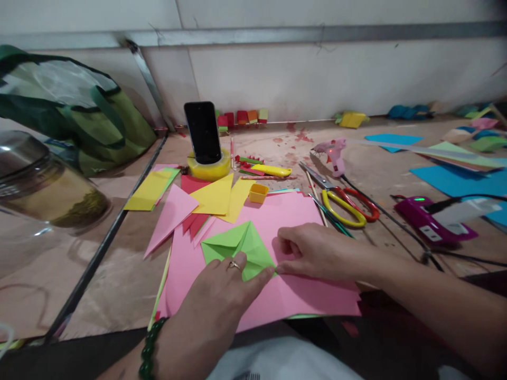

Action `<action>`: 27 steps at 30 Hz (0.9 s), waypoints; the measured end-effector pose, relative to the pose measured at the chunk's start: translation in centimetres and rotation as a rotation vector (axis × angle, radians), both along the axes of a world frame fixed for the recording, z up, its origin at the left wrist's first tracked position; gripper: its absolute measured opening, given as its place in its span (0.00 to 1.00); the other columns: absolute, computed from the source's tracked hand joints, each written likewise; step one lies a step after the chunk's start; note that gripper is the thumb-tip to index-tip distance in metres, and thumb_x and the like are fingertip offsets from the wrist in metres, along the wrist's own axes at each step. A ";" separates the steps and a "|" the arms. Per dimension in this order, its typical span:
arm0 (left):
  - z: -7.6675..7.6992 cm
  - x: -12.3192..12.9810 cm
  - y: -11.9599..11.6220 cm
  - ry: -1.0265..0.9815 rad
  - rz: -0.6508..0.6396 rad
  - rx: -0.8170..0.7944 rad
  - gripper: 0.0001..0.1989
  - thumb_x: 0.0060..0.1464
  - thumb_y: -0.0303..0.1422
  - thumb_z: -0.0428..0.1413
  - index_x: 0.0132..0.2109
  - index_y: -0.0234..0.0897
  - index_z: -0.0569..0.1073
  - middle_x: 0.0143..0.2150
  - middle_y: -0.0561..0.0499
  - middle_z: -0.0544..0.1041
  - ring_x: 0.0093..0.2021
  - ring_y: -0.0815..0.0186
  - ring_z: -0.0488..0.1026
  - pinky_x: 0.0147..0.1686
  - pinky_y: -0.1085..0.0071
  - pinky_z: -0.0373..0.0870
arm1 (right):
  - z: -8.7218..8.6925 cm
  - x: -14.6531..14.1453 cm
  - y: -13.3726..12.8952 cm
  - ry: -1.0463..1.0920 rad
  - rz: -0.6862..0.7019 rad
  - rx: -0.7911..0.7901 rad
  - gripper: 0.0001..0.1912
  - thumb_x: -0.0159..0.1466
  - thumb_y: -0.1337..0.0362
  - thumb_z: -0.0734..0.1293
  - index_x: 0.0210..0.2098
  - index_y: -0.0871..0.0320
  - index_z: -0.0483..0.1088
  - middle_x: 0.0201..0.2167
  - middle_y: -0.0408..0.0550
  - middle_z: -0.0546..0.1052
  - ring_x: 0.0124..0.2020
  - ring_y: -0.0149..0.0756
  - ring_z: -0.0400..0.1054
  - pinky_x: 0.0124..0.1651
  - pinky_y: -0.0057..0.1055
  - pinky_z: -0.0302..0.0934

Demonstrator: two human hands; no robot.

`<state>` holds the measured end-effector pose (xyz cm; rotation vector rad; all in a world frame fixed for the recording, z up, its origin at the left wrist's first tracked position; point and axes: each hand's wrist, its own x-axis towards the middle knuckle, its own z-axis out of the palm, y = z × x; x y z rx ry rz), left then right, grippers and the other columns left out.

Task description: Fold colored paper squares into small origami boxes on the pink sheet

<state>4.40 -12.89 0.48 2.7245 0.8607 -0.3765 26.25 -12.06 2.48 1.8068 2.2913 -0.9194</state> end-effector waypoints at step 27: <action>-1.2 -0.7 -0.7 -0.110 0.028 0.061 0.31 0.60 0.21 0.46 0.66 0.51 0.53 0.49 0.42 0.68 0.44 0.59 0.70 0.44 0.58 0.69 | 0.3 0.0 1.0 0.016 0.041 -0.052 0.16 0.56 0.48 0.66 0.32 0.54 0.68 0.27 0.43 0.73 0.25 0.31 0.62 0.23 0.25 0.47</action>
